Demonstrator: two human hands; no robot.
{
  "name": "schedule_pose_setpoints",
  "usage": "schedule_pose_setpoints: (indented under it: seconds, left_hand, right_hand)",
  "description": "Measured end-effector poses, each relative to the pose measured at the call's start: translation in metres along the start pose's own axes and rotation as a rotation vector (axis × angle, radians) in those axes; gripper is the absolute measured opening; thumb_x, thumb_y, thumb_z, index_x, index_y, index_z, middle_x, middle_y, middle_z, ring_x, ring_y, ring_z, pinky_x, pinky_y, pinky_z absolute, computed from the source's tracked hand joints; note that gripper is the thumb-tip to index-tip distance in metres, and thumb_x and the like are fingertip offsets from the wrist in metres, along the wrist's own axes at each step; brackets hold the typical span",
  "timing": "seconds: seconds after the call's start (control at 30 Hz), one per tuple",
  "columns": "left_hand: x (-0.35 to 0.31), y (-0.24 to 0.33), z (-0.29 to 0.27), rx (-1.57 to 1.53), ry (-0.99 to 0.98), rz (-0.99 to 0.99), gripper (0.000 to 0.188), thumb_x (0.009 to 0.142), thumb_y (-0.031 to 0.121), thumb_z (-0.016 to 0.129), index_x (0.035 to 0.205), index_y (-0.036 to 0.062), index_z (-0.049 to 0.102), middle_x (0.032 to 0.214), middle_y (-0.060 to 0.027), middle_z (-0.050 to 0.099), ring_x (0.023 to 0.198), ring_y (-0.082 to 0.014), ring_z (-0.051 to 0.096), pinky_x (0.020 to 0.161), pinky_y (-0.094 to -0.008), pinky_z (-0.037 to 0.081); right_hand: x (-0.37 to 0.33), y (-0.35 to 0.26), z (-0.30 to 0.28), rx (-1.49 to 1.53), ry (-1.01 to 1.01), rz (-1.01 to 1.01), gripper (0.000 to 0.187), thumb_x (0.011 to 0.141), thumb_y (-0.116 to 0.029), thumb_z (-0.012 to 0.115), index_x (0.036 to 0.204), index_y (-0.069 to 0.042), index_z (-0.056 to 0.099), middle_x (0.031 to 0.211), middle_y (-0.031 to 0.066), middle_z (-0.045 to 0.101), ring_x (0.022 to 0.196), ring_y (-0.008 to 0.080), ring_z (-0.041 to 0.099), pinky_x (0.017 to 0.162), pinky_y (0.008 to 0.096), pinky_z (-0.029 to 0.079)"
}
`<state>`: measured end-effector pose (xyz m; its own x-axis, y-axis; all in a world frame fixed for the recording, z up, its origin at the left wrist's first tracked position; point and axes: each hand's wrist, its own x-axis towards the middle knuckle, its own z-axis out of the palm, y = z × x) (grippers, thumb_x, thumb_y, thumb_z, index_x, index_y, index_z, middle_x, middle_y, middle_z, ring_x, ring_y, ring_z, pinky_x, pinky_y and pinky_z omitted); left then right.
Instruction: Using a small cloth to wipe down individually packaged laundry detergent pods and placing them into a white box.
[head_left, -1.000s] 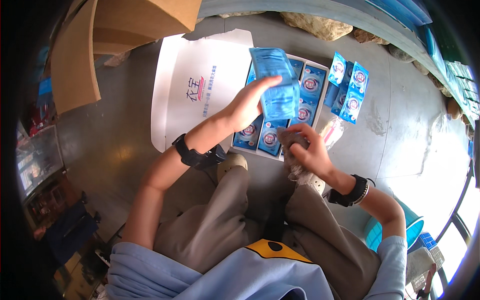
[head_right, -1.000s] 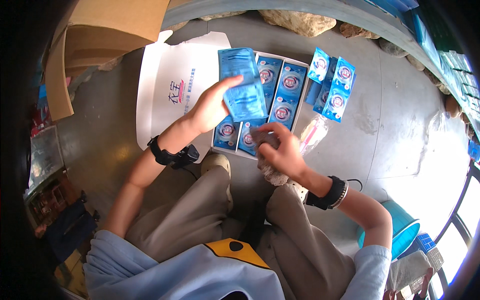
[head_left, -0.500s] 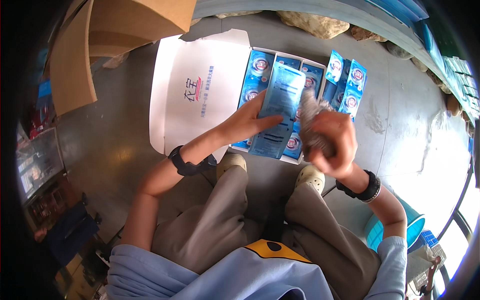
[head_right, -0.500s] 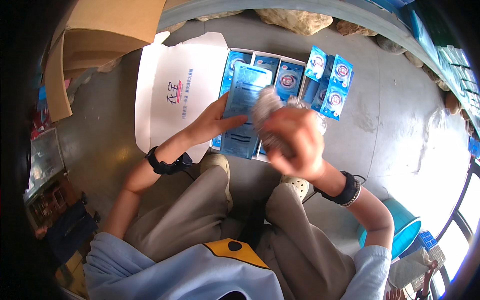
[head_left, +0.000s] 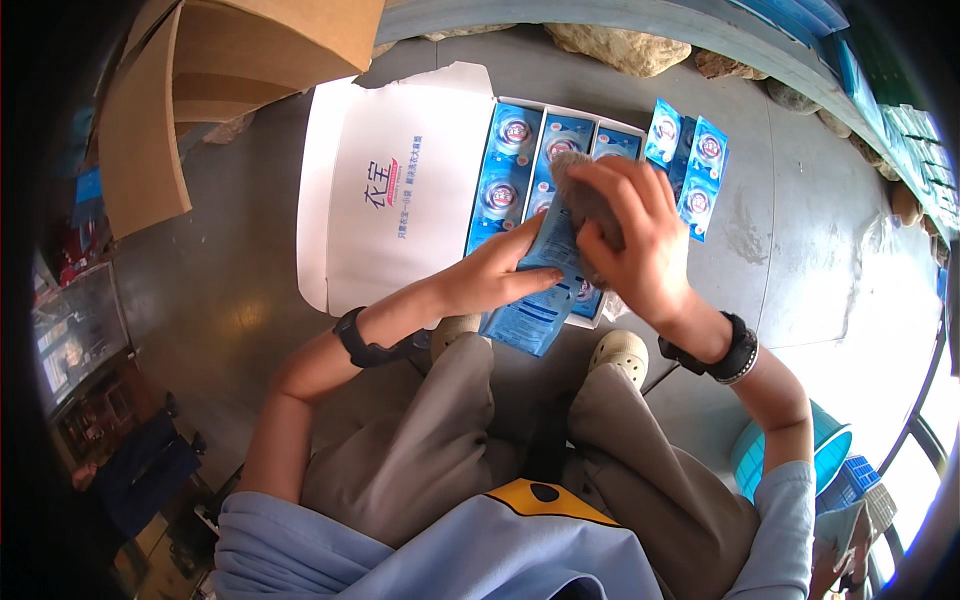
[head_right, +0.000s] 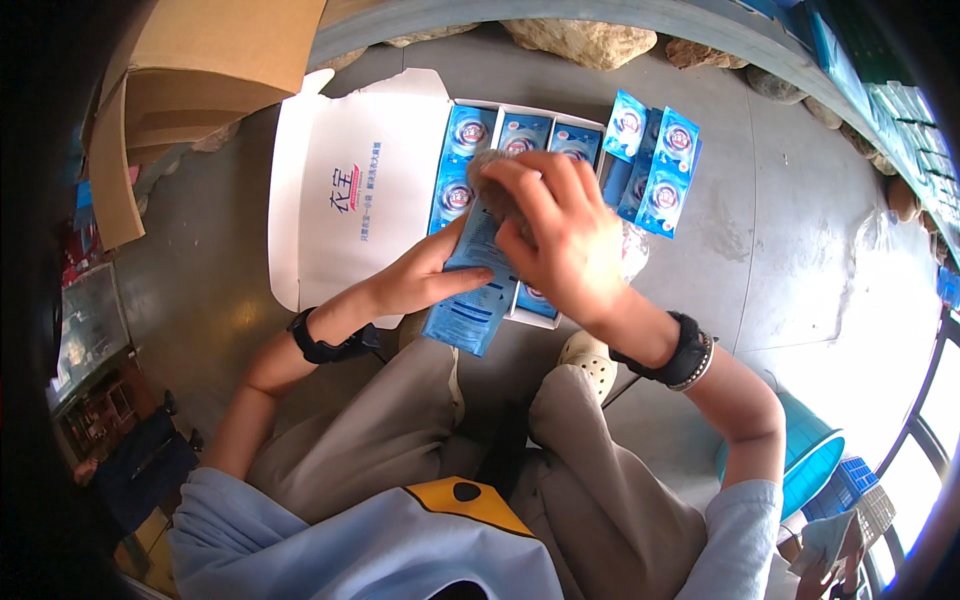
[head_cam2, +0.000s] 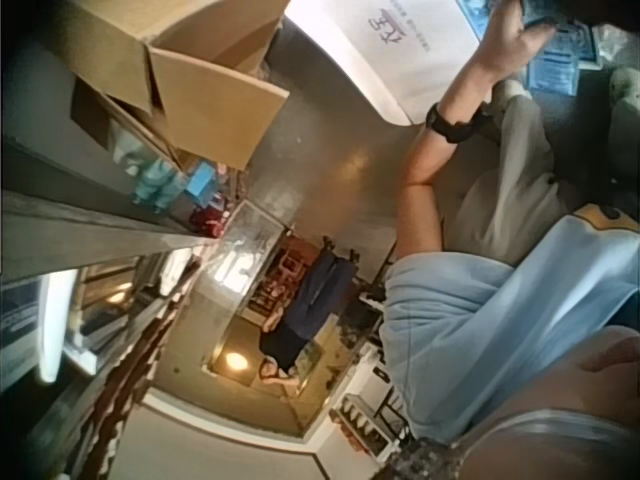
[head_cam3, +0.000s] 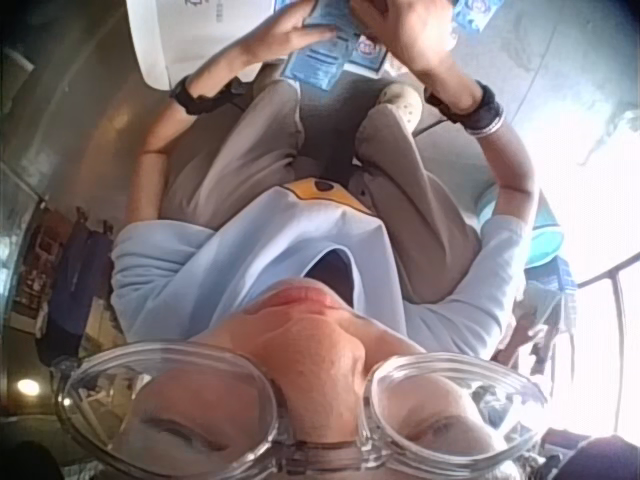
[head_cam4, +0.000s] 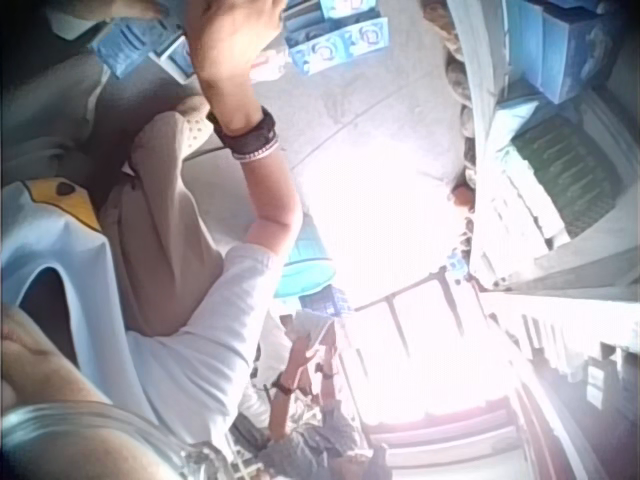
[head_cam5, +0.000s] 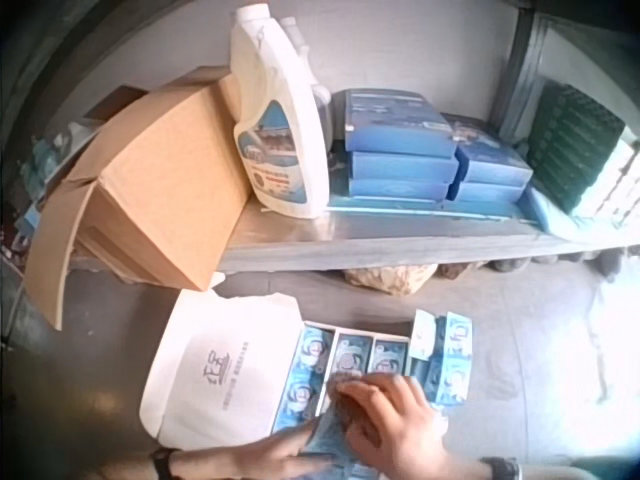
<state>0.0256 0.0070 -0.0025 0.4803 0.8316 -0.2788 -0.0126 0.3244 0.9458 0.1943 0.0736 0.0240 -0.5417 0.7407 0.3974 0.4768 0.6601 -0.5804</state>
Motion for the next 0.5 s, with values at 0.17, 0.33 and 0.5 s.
schedule_pose_setpoints:
  seconds: [0.17, 0.33, 0.5]
  left_hand:
    - [-0.002, -0.003, 0.0, 0.017, 0.018, -0.002, 0.054, 0.081, 0.006, 0.053, 0.128, 0.0017, 0.027, 0.111, -0.0107, 0.05, 0.102, -0.0165, 0.048, 0.089, -0.0291, 0.037]
    - [-0.001, 0.002, -0.004, 0.18, 0.005, -0.018, 0.052, 0.076, -0.001, 0.051, 0.125, 0.0008, 0.033, 0.118, -0.0107, 0.045, 0.111, -0.0176, 0.041, 0.094, -0.0308, 0.032]
    - [-0.001, -0.004, -0.003, 0.077, -0.036, -0.057, 0.052, 0.075, -0.002, 0.05, 0.124, 0.0013, 0.033, 0.119, -0.0116, 0.045, 0.114, -0.0206, 0.041, 0.095, -0.0313, 0.032]
  right_hand:
    - [-0.002, 0.006, 0.001, 0.05, -0.024, 0.056, 0.044, 0.056, -0.003, 0.06, 0.099, -0.011, 0.054, 0.095, 0.0078, 0.051, 0.082, 0.0258, 0.051, 0.068, 0.0338, 0.046]
    - [-0.019, -0.011, 0.002, 0.063, -0.159, -0.034, 0.05, 0.053, -0.008, 0.065, 0.102, -0.012, 0.053, 0.097, 0.0069, 0.047, 0.083, 0.0257, 0.05, 0.066, 0.0353, 0.046]
    - [-0.033, -0.016, 0.005, 0.125, -0.233, -0.046, 0.051, 0.052, -0.008, 0.067, 0.101, -0.014, 0.052, 0.096, 0.0063, 0.046, 0.081, 0.0254, 0.05, 0.061, 0.034, 0.047]
